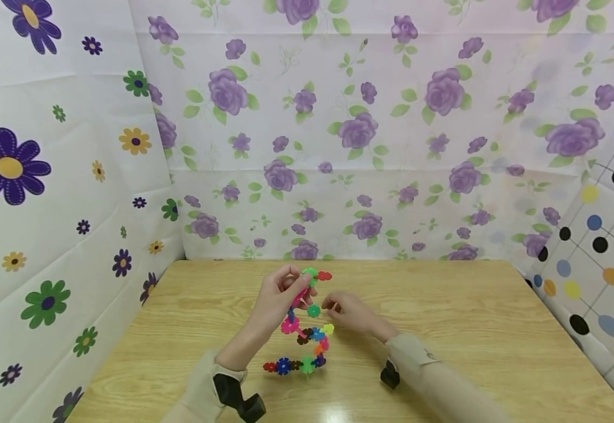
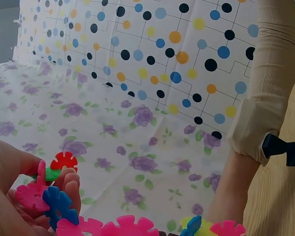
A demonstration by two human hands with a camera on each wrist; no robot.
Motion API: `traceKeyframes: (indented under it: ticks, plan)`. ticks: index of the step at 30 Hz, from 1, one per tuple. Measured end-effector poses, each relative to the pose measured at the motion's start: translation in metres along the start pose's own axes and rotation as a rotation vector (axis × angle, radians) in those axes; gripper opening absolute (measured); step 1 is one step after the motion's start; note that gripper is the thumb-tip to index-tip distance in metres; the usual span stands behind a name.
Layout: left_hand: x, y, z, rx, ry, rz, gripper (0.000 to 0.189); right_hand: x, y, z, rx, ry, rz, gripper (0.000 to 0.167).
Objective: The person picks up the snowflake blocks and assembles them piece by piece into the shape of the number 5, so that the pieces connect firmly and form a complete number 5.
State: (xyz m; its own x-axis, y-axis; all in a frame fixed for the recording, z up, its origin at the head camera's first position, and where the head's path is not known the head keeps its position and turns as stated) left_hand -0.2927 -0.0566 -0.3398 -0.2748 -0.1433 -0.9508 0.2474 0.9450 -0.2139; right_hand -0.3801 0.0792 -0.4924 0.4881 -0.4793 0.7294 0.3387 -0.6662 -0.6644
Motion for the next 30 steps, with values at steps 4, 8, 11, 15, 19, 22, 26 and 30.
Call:
traceKeyframes:
  ticks: [4, 8, 11, 15, 19, 22, 26, 30]
  plan:
    - [-0.001, -0.001, 0.001, -0.006, 0.005, -0.003, 0.024, -0.007, 0.012, -0.008, 0.013, 0.004, -0.01, 0.012]
    - [-0.001, -0.002, 0.001, -0.007, 0.004, 0.003, 0.025, -0.012, 0.016, -0.013, -0.012, 0.025, -0.01, 0.013]
    - [0.0, -0.002, 0.001, -0.007, 0.004, 0.008, 0.025, -0.013, 0.017, -0.016, -0.032, 0.044, 0.0, 0.016]
    - [0.0, -0.001, 0.001, 0.0, 0.0, 0.015, 0.025, -0.01, 0.019, -0.019, -0.035, 0.057, -0.001, 0.025]
    - [-0.001, -0.001, 0.002, 0.003, 0.0, 0.02, 0.023, -0.003, 0.023, -0.021, -0.022, 0.047, -0.002, 0.029]
    - [0.0, -0.001, 0.002, 0.005, -0.006, 0.024, 0.019, 0.0, 0.025, -0.023, -0.014, 0.043, 0.016, 0.026]
    - [0.001, -0.001, 0.002, 0.005, -0.018, 0.019, 0.019, 0.0, 0.026, -0.022, -0.022, 0.062, 0.036, 0.018]
    - [0.001, -0.003, 0.002, -0.003, -0.014, -0.01, 0.028, 0.0, 0.022, -0.021, -0.028, 0.084, 0.011, 0.017]
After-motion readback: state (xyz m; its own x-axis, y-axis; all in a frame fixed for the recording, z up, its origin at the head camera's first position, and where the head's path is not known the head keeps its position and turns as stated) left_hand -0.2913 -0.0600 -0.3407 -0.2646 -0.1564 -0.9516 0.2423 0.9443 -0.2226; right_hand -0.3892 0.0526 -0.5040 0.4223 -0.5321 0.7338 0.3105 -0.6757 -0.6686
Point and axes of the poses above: each hand's wrist, its own z-axis away from the middle knuckle, its own y-axis out of the palm, x = y × z, the point moved 8 cm from there along -z, towards the middle knuckle, and after that the axes turned 10 degrees about -z, right-handed, at the moved point
